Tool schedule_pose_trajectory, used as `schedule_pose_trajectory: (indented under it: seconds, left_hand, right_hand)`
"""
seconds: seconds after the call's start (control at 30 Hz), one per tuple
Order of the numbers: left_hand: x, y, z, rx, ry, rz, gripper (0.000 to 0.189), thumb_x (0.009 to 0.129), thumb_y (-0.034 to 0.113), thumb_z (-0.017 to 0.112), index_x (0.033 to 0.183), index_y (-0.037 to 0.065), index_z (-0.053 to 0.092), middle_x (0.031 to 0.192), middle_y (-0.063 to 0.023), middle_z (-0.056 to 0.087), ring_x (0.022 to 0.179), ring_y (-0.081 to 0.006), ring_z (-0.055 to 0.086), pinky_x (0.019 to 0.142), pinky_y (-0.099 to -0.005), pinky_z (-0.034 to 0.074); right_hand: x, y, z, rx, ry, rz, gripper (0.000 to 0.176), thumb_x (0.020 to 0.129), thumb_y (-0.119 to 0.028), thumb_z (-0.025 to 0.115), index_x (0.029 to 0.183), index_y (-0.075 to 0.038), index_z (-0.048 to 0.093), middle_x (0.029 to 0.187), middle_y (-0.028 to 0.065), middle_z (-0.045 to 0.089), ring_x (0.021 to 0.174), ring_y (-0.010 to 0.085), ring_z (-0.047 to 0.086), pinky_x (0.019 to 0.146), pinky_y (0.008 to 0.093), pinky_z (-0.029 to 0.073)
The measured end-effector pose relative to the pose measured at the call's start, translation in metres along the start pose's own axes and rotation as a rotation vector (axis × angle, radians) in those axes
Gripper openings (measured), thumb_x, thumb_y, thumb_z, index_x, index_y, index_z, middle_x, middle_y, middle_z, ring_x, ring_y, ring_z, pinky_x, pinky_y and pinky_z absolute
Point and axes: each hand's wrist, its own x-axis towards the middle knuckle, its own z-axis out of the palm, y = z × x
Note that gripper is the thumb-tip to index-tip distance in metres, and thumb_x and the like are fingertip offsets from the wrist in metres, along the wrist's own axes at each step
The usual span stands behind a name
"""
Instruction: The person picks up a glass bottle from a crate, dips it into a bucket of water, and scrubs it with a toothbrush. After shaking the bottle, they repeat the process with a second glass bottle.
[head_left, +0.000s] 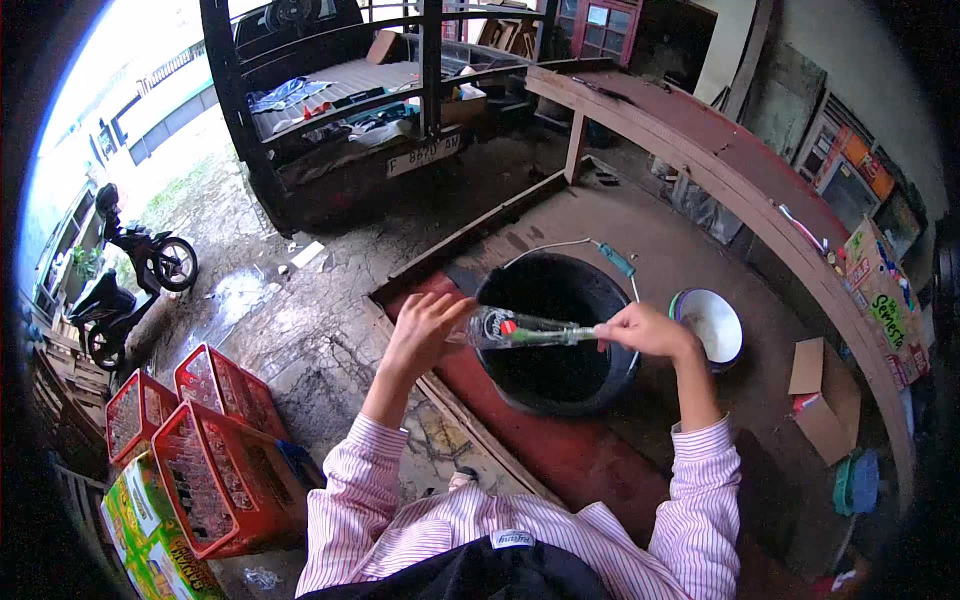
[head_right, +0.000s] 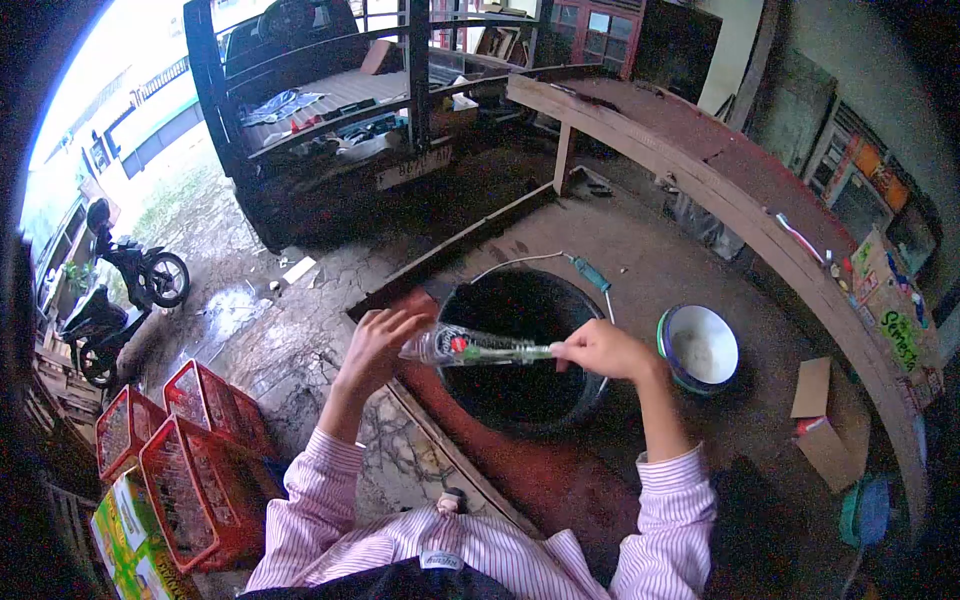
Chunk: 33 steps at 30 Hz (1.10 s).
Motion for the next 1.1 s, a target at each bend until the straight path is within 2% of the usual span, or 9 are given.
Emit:
schedule_pose_trajectory:
  seconds: [0.2, 0.27, 0.4, 0.43, 0.53, 0.67, 0.77, 0.9, 1.1]
  left_hand:
    - [-0.008, -0.004, -0.006, -0.023, -0.007, -0.077, 0.056, 0.054, 0.022, 0.066, 0.106, 0.014, 0.047, 0.089, -0.0033, 0.053, 0.087, -0.0219, 0.050, 0.076, -0.0345, 0.036]
    - [-0.007, 0.004, -0.013, -0.099, 0.010, -0.142, 0.047, 0.057, 0.010, 0.059, 0.103, 0.011, 0.050, 0.089, -0.0053, 0.054, 0.087, -0.0240, 0.051, 0.078, -0.0337, 0.038]
    - [-0.007, 0.004, -0.015, -0.110, -0.050, -0.152, 0.048, 0.056, 0.010, 0.060, 0.102, 0.009, 0.050, 0.092, -0.0055, 0.054, 0.088, -0.0247, 0.051, 0.077, -0.0332, 0.038]
    - [-0.007, 0.002, -0.007, -0.083, -0.036, -0.106, 0.052, 0.055, 0.016, 0.063, 0.105, 0.011, 0.048, 0.093, -0.0044, 0.054, 0.088, -0.0229, 0.051, 0.076, -0.0331, 0.037]
    - [-0.007, 0.001, -0.006, -0.081, -0.005, -0.076, 0.057, 0.055, 0.022, 0.067, 0.107, 0.013, 0.046, 0.093, -0.0038, 0.054, 0.089, -0.0218, 0.051, 0.076, -0.0339, 0.037]
    - [-0.007, -0.004, -0.006, -0.172, -0.043, -0.182, 0.058, 0.055, 0.023, 0.068, 0.107, 0.012, 0.046, 0.095, -0.0060, 0.054, 0.091, -0.0243, 0.051, 0.079, -0.0354, 0.037]
    - [-0.001, 0.002, -0.002, -0.216, -0.014, -0.083, 0.056, 0.055, 0.021, 0.068, 0.106, 0.012, 0.047, 0.099, -0.0065, 0.053, 0.092, -0.0246, 0.050, 0.077, -0.0362, 0.037]
    - [-0.002, 0.001, -0.014, -0.214, 0.015, -0.120, 0.056, 0.055, 0.022, 0.068, 0.106, 0.011, 0.047, 0.097, -0.0060, 0.054, 0.091, -0.0243, 0.051, 0.075, -0.0367, 0.038]
    - [-0.001, 0.003, -0.003, -0.258, -0.021, -0.062, 0.057, 0.052, 0.018, 0.068, 0.105, 0.011, 0.047, 0.096, -0.0061, 0.054, 0.090, -0.0251, 0.051, 0.074, -0.0347, 0.039]
  right_hand:
    - [-0.009, 0.022, -0.017, -0.025, 0.080, 0.019, 0.028, 0.077, -0.031, 0.053, 0.071, -0.006, 0.065, 0.046, -0.0010, 0.044, 0.046, 0.0068, 0.039, 0.044, 0.0256, 0.031]
    - [-0.001, 0.027, -0.008, -0.021, 0.180, -0.043, 0.026, 0.077, -0.029, 0.054, 0.072, -0.006, 0.065, 0.047, 0.0012, 0.049, 0.046, 0.0080, 0.043, 0.045, 0.0246, 0.034]
    - [-0.005, 0.004, 0.002, -0.147, 0.350, -0.159, 0.022, 0.073, -0.026, 0.058, 0.081, -0.006, 0.063, 0.066, 0.0135, 0.059, 0.058, 0.0206, 0.056, 0.055, 0.0274, 0.041]
    - [0.001, -0.003, 0.010, -0.170, 0.437, -0.384, 0.019, 0.071, -0.017, 0.062, 0.084, -0.004, 0.063, 0.069, 0.0127, 0.060, 0.058, 0.0196, 0.055, 0.055, 0.0286, 0.041]
    - [-0.008, -0.007, 0.002, -0.316, 0.570, -0.357, 0.018, 0.068, -0.022, 0.063, 0.080, -0.009, 0.063, 0.065, 0.0095, 0.056, 0.061, 0.0243, 0.054, 0.055, 0.0326, 0.040]
    - [-0.018, -0.014, -0.005, -0.514, 0.661, -0.397, 0.014, 0.063, -0.020, 0.066, 0.076, -0.014, 0.064, 0.064, 0.0026, 0.055, 0.063, 0.0184, 0.052, 0.059, 0.0309, 0.036]
    - [-0.004, -0.019, 0.012, -0.466, 0.638, -0.598, 0.014, 0.060, -0.019, 0.068, 0.073, -0.016, 0.064, 0.062, -0.0011, 0.053, 0.060, 0.0148, 0.049, 0.063, 0.0286, 0.032]
    - [-0.025, -0.010, -0.013, -0.553, 0.689, -0.479, 0.015, 0.056, -0.019, 0.070, 0.069, -0.020, 0.064, 0.061, -0.0034, 0.051, 0.062, 0.0115, 0.048, 0.067, 0.0293, 0.027]
    - [-0.021, -0.023, 0.000, -0.555, 0.664, -0.566, 0.013, 0.054, -0.020, 0.070, 0.064, -0.019, 0.063, 0.060, -0.0032, 0.053, 0.062, 0.0124, 0.048, 0.068, 0.0311, 0.026]
